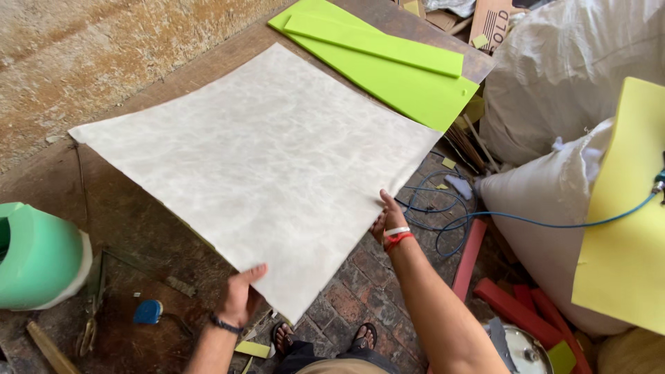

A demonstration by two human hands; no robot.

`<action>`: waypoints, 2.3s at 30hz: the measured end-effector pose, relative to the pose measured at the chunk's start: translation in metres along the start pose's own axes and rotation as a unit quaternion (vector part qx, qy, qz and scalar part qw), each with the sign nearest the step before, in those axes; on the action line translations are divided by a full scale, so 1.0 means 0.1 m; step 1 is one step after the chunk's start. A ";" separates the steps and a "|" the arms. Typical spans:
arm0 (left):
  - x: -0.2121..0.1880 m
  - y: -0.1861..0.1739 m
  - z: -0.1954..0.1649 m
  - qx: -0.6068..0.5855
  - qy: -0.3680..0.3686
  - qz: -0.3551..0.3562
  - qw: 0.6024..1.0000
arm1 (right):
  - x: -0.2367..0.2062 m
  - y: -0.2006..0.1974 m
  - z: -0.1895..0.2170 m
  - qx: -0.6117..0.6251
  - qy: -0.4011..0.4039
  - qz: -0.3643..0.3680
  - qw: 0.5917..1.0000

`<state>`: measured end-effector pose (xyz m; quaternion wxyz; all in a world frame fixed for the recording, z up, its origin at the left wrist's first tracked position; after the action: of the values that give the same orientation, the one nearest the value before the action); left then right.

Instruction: The person uses a spray gun to apply a clear coat to a lime-green foam board, then places a black cloth over the board and trims the cloth with scissors. The person also handles a white sheet and a metal ruler during the process.

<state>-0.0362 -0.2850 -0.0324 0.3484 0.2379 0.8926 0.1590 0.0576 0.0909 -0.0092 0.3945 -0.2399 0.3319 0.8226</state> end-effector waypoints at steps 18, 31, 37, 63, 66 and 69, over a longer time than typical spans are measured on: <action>0.20 -0.02 -0.66 -0.215 0.105 -0.150 0.959 | -0.18 -0.63 0.65 -0.080 -0.334 -0.196 0.919; -0.33 1.17 -1.03 0.124 0.295 0.182 0.930 | -2.88 -1.72 0.19 -0.162 -0.451 -0.464 0.745; -0.91 2.04 -0.53 0.048 0.145 0.441 0.884 | -4.39 -2.45 -0.99 -0.094 -0.415 -0.659 0.620; -5.07 3.21 3.19 0.173 -0.194 0.899 0.352 | -8.12 -2.13 -5.62 0.164 -0.187 -0.967 0.059; -5.17 3.50 3.76 0.214 -0.263 0.869 0.360 | -8.30 -2.61 -5.78 0.196 -0.181 -0.962 0.057; -4.99 3.81 4.30 0.331 -0.248 0.824 0.387 | -8.41 -3.11 -5.96 0.236 -0.073 -0.962 0.113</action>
<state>0.7044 -0.1827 0.1073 0.1463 0.9824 0.1159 -0.0060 0.8710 -0.6141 0.0359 0.9169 -0.1938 -0.0279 -0.3477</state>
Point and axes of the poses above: each hand's wrist, its own x-axis towards the middle knuckle, its own y-axis out of the palm, z = x × y, the point moved 1 cm from there along x, towards the middle knuckle, and after that the axes turned 9 degrees about -x, right-handed, at the moved point
